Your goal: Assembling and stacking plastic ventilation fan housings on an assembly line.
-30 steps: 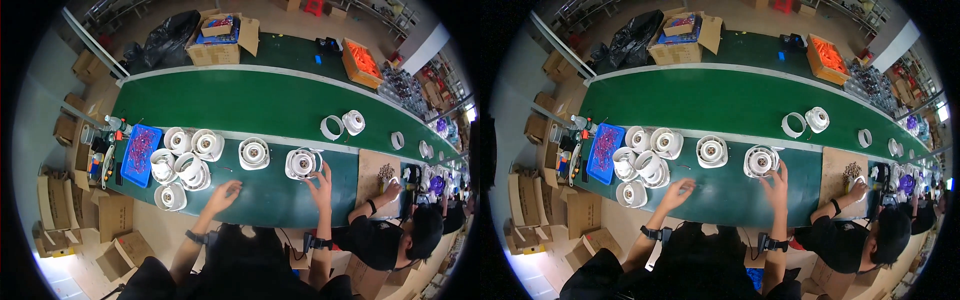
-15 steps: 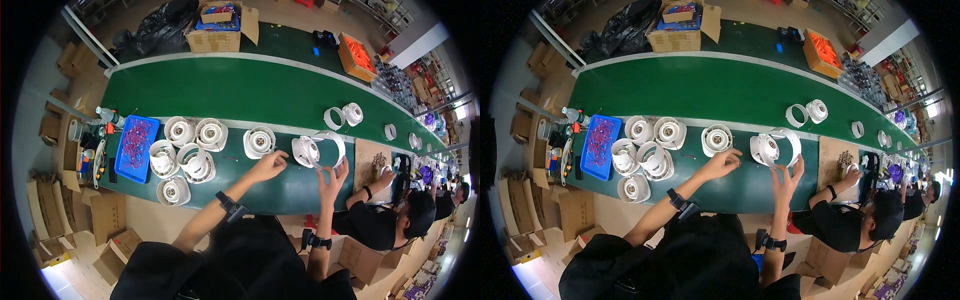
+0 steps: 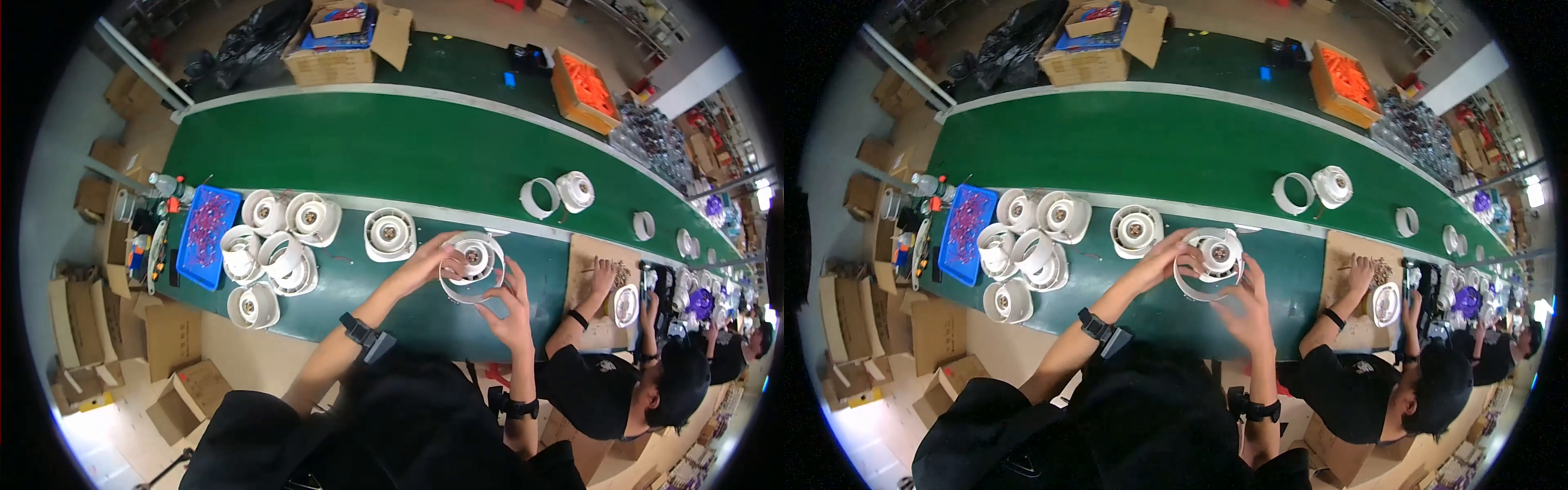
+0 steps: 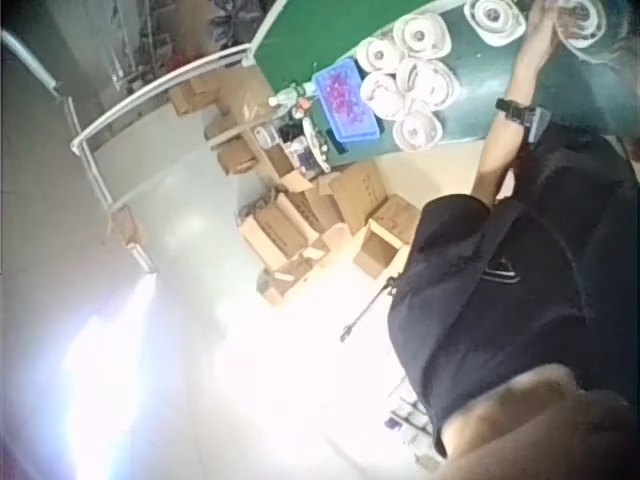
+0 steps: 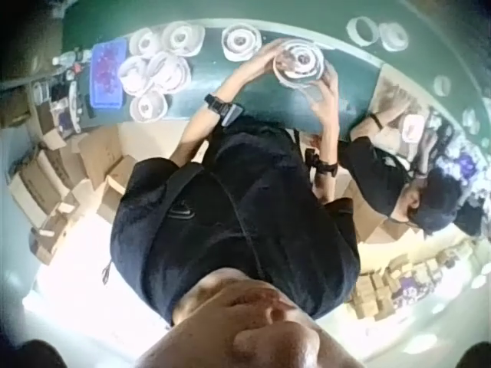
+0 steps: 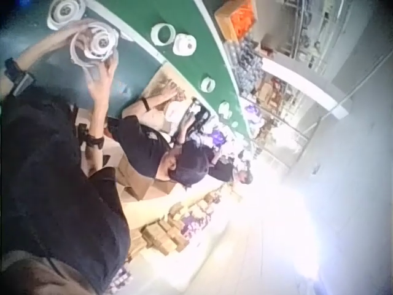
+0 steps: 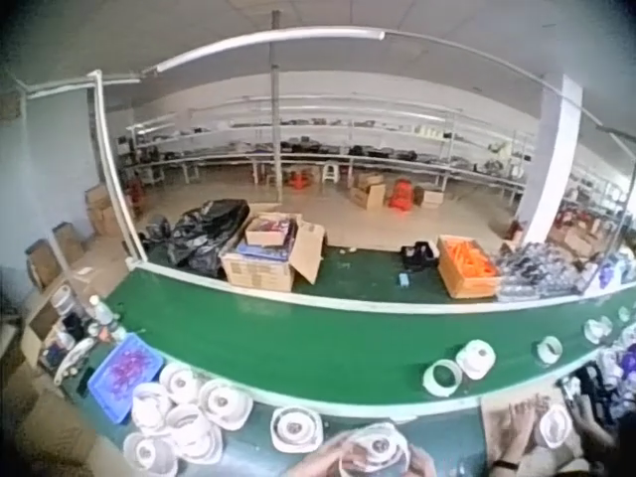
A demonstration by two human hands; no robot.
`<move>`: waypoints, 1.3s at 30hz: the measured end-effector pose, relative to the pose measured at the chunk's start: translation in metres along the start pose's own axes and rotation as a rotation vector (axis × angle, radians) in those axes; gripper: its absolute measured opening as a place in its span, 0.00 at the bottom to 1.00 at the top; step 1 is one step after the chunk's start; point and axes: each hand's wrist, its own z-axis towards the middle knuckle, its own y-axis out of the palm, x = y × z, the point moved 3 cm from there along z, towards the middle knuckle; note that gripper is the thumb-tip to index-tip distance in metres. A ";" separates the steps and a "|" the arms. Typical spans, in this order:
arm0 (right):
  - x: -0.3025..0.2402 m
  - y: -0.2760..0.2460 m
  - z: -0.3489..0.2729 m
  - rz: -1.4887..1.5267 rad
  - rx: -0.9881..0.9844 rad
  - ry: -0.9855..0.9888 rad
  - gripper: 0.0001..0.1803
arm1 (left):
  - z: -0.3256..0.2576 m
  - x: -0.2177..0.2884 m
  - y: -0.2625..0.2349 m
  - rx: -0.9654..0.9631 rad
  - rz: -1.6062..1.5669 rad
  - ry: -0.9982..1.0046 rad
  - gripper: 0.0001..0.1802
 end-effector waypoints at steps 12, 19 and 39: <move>0.022 0.032 0.038 0.695 -0.481 0.316 0.12 | -0.081 0.068 -0.004 -0.097 0.791 0.234 0.36; 0.011 0.047 0.030 0.681 -0.483 0.303 0.13 | -0.074 0.052 0.005 0.140 0.765 0.284 0.17; -0.051 0.070 0.019 1.414 -0.469 0.267 0.20 | -0.114 0.209 0.053 -0.338 1.238 0.062 0.14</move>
